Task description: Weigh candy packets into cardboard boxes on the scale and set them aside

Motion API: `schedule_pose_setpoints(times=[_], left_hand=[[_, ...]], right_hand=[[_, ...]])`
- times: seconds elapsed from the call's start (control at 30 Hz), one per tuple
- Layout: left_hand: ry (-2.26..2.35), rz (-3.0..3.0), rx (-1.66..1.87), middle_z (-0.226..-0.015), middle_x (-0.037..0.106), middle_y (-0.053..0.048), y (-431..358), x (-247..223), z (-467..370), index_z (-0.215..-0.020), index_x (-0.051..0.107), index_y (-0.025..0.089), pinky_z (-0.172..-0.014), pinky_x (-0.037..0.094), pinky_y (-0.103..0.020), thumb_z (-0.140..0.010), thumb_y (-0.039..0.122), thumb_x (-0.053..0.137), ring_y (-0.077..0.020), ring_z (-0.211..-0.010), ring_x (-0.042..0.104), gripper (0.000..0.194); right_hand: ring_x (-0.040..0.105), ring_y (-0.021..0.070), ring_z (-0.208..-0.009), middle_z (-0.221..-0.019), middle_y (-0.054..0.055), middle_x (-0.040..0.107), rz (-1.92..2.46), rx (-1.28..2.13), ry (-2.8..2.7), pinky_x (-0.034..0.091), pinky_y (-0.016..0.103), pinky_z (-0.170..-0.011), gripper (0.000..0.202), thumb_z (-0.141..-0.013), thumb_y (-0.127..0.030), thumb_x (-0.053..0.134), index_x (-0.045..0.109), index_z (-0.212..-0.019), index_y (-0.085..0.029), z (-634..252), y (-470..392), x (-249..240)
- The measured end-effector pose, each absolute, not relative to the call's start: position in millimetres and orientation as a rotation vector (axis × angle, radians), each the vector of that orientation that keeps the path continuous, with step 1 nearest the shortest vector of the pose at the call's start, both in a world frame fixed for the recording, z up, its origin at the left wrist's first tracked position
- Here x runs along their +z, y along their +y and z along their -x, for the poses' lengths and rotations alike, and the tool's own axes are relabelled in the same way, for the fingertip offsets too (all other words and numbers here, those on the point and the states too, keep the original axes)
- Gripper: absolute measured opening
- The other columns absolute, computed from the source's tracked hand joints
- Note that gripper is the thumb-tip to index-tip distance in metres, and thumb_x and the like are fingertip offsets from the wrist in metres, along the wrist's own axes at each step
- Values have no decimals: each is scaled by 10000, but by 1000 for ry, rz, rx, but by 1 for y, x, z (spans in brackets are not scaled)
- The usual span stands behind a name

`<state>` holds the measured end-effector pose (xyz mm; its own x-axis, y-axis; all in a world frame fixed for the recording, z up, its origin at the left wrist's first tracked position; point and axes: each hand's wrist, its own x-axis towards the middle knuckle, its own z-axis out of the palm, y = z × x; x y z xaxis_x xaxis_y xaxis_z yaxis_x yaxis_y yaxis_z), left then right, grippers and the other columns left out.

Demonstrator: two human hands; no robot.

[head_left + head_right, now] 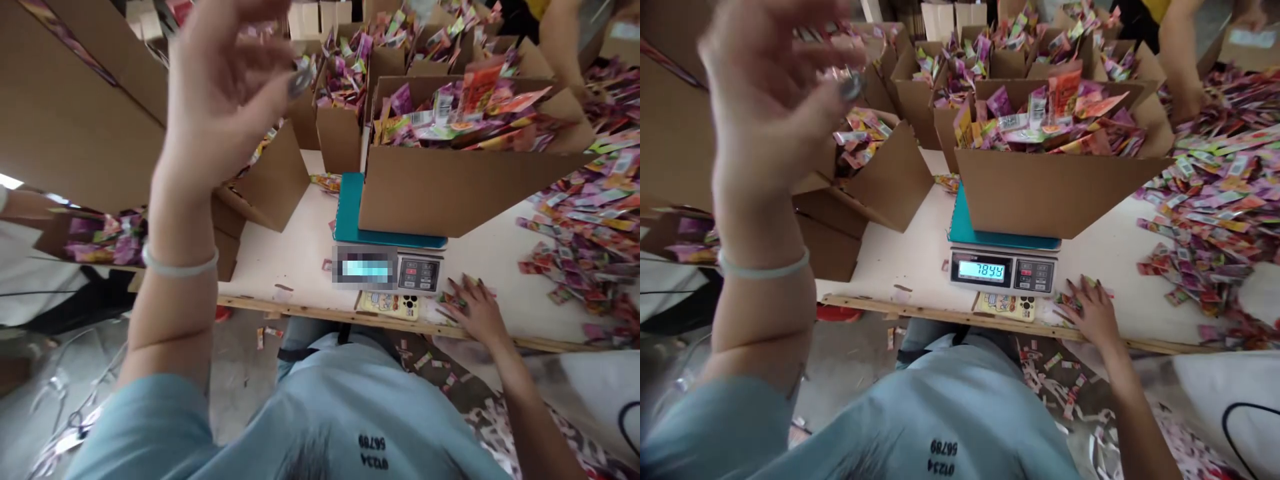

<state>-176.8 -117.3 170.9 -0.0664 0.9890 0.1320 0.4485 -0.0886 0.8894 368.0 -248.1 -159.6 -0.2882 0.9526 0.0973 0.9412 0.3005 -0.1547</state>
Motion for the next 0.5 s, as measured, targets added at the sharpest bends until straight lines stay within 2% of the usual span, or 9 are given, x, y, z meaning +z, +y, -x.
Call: schedule_pose_setpoints(times=[0.17, 0.3, 0.4, 0.5], left_hand=[[1499, -1703, 1206, -1542, 634, -107, -159, 86, 193, -1389, 618, 127, -1180, 542, -460, -1006, 547, 661, -233, -1398, 631, 569], [1513, -1657, 1144, -1430, 704, -165, -161, 28, 207, -1373, 664, 150, -1102, 592, -453, -900, 602, 759, -246, -1194, 743, 660], [1539, -1548, 1076, -1449, 686, -189, -171, -8, 213, -1353, 673, 167, -1053, 611, -445, -895, 608, 742, -273, -1224, 737, 640], [1501, -1494, 1059, -1494, 659, -181, -175, -28, 207, -1351, 672, 195, -1046, 608, -449, -913, 571, 725, -276, -1245, 729, 580]], right_hand=[[486, 436, -1485, -1655, 148, 464, 1916, 103, -2466, 468, 616, -1193, 607, -1058, -526, 397, 640, -1513, -205, -364, -249, -146], [482, 476, -1479, -1626, 144, 503, 1945, 165, -2405, 435, 717, -1168, 643, -1011, -596, 459, 633, -1498, -213, -375, -236, -120], [524, 427, -1459, -1519, 203, 590, 1770, 117, -2184, 426, 656, -1214, 708, -983, -664, 492, 633, -1457, -157, -386, -211, -76], [607, 380, -1367, -1442, 208, 636, 1611, 143, -1850, 460, 597, -1199, 731, -936, -697, 606, 608, -1442, -170, -388, -169, -17]])
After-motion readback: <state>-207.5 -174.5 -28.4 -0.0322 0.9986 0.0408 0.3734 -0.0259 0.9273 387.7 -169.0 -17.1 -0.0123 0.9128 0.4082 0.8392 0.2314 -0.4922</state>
